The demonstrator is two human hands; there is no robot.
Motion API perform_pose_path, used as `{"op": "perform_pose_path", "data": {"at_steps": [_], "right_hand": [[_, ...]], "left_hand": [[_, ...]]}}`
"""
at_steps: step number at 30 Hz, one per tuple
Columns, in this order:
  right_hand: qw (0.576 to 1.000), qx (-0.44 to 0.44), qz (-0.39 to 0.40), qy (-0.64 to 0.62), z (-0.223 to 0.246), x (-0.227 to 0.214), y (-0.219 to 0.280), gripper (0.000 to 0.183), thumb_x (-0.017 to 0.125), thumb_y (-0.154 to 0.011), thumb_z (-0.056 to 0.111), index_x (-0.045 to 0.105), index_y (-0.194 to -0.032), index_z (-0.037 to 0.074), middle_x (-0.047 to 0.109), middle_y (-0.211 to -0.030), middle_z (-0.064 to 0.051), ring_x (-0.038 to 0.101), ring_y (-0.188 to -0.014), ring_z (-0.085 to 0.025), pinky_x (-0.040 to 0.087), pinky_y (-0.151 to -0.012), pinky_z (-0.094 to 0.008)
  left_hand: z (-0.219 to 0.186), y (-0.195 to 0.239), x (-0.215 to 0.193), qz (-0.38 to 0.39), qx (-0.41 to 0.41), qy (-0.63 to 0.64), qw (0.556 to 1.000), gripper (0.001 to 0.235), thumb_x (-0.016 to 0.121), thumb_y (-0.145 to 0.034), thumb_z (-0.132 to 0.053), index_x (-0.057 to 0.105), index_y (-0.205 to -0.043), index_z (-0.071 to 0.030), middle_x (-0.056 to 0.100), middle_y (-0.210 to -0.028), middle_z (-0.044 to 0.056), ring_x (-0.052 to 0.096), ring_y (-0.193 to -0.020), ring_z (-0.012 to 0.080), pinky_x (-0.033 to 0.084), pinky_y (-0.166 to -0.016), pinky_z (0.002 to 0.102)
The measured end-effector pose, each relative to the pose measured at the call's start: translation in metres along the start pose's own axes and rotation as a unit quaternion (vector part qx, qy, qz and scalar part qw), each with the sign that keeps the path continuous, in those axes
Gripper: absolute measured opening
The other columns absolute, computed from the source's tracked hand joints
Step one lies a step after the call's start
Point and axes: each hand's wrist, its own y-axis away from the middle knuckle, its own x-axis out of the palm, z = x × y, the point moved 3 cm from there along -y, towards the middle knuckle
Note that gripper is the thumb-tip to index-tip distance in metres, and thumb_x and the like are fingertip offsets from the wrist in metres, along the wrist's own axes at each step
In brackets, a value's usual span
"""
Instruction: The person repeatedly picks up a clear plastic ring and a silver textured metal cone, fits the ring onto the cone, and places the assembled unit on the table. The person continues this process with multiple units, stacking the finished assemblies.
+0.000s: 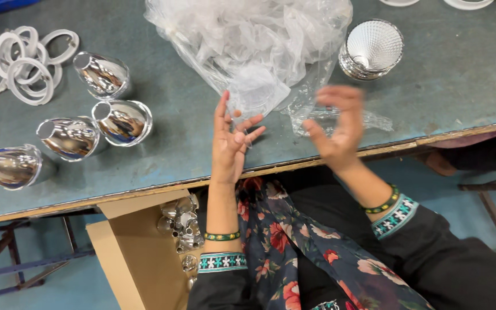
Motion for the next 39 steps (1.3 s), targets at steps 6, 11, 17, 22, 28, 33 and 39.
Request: {"op": "perform_pose_path", "data": {"at_steps": [6,11,17,22,28,33,39], "right_hand": [[0.970,0.033,-0.057,0.234,-0.027,-0.045,-0.020,0.110,0.090,-0.092,0.060,0.024,-0.163,0.007,0.022,-0.166,-0.013,0.030,-0.158,-0.028,0.041,-0.120,-0.041],[0.976,0.026,0.027,0.214,-0.045,-0.059,-0.046,0.107,0.096,-0.085,0.039,0.029,-0.160,0.004,0.040,-0.160,-0.015,0.044,-0.150,-0.028,0.042,-0.127,-0.043],[0.982,0.052,0.054,0.173,-0.061,-0.055,-0.051,0.084,0.097,-0.088,0.025,0.047,-0.151,0.002,0.059,-0.144,-0.015,0.062,-0.134,-0.028,0.051,-0.117,-0.037],[0.979,0.046,0.091,0.174,-0.062,-0.045,-0.039,0.088,0.097,-0.084,0.033,0.047,-0.150,0.002,0.053,-0.141,-0.015,0.054,-0.135,-0.030,0.045,-0.118,-0.040],[0.981,0.036,0.091,0.166,-0.053,-0.032,-0.031,0.081,0.097,-0.087,0.033,0.051,-0.149,0.006,0.051,-0.143,-0.013,0.054,-0.139,-0.028,0.044,-0.122,-0.038],[0.990,0.060,0.080,0.097,-0.047,-0.034,-0.035,0.081,0.091,-0.085,0.032,0.048,-0.148,0.006,0.050,-0.147,-0.011,0.052,-0.138,-0.025,0.043,-0.122,-0.037],[0.991,0.105,0.080,-0.003,-0.039,-0.026,-0.035,0.088,0.093,-0.090,0.041,0.042,-0.152,0.004,0.050,-0.148,-0.008,0.051,-0.136,-0.019,0.043,-0.119,-0.032]], "left_hand": [[0.001,0.002,-0.004,0.021,0.001,-0.001,1.000,0.110,0.086,-0.081,-0.042,0.019,-0.165,-0.019,0.036,-0.145,0.011,0.059,-0.129,0.0343,0.056,-0.108,0.052],[-0.001,0.003,-0.002,0.013,0.002,-0.013,1.000,0.108,0.085,-0.083,-0.039,0.020,-0.166,-0.017,0.036,-0.139,0.011,0.058,-0.129,0.0343,0.056,-0.107,0.051],[0.001,0.003,-0.002,0.025,0.010,-0.011,1.000,0.104,0.084,-0.085,-0.036,0.021,-0.166,-0.017,0.035,-0.140,0.011,0.058,-0.131,0.0329,0.056,-0.107,0.050],[0.002,0.004,-0.004,0.029,0.009,-0.011,0.999,0.103,0.084,-0.085,-0.035,0.022,-0.166,-0.017,0.035,-0.140,0.010,0.057,-0.131,0.0325,0.056,-0.108,0.050],[0.002,0.005,-0.004,0.028,0.012,-0.016,0.999,0.104,0.084,-0.084,-0.036,0.023,-0.165,-0.017,0.035,-0.141,0.011,0.058,-0.130,0.0332,0.057,-0.107,0.049],[0.001,0.004,-0.002,0.034,0.012,-0.020,0.999,0.104,0.084,-0.084,-0.036,0.024,-0.166,-0.017,0.035,-0.142,0.013,0.058,-0.130,0.0348,0.057,-0.107,0.050],[0.001,0.006,-0.005,0.040,0.016,-0.038,0.998,0.103,0.084,-0.085,-0.039,0.024,-0.166,-0.018,0.033,-0.148,0.016,0.058,-0.134,0.0382,0.056,-0.110,0.051]]}}
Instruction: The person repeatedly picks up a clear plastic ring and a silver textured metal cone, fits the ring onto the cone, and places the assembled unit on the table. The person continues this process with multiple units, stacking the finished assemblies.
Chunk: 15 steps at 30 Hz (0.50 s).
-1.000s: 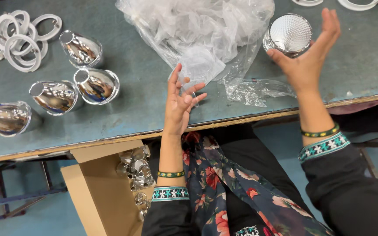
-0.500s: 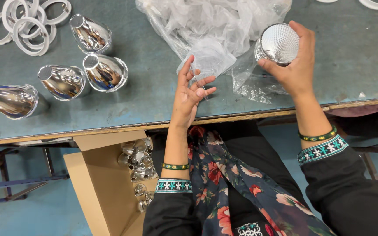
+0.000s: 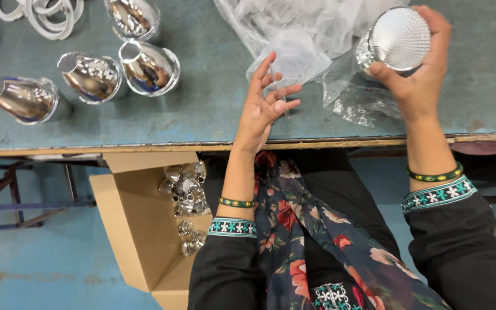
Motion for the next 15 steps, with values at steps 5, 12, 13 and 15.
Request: {"op": "perform_pose_path", "data": {"at_steps": [5,12,13,15], "right_hand": [[0.995,0.033,-0.008,-0.097,0.009,-0.004,-0.010,0.086,0.090,-0.090,0.039,0.041,-0.152,0.004,0.049,-0.142,-0.006,0.051,-0.132,-0.017,0.041,-0.119,-0.029],[0.991,-0.057,-0.046,-0.115,0.028,-0.009,-0.010,0.087,0.088,-0.090,0.042,0.040,-0.153,0.006,0.051,-0.136,-0.006,0.051,-0.128,-0.017,0.041,-0.114,-0.030],[0.991,-0.065,-0.042,-0.107,0.031,-0.007,-0.008,0.092,0.089,-0.087,0.047,0.038,-0.151,0.006,0.051,-0.136,-0.006,0.053,-0.128,-0.018,0.044,-0.113,-0.031],[0.994,-0.078,-0.029,-0.072,0.038,-0.002,-0.005,0.103,0.088,-0.079,0.059,0.033,-0.149,0.006,0.052,-0.137,-0.007,0.058,-0.129,-0.021,0.050,-0.112,-0.034]], "left_hand": [[-0.003,0.002,0.001,0.017,0.000,0.003,1.000,0.102,0.082,-0.087,-0.044,0.024,-0.167,-0.018,0.035,-0.154,0.020,0.056,-0.139,0.0380,0.055,-0.112,0.051],[-0.006,0.003,0.003,0.045,-0.002,0.003,0.999,0.100,0.082,-0.088,-0.043,0.025,-0.167,-0.016,0.031,-0.166,0.020,0.056,-0.142,0.0377,0.055,-0.113,0.052],[-0.006,0.004,0.003,0.046,-0.004,0.007,0.999,0.101,0.082,-0.088,-0.043,0.025,-0.167,-0.018,0.033,-0.166,0.020,0.056,-0.142,0.0379,0.054,-0.113,0.051],[-0.006,0.005,0.003,0.049,-0.008,0.014,0.999,0.101,0.082,-0.089,-0.043,0.023,-0.168,-0.020,0.036,-0.164,0.020,0.057,-0.141,0.0383,0.054,-0.113,0.051]]}}
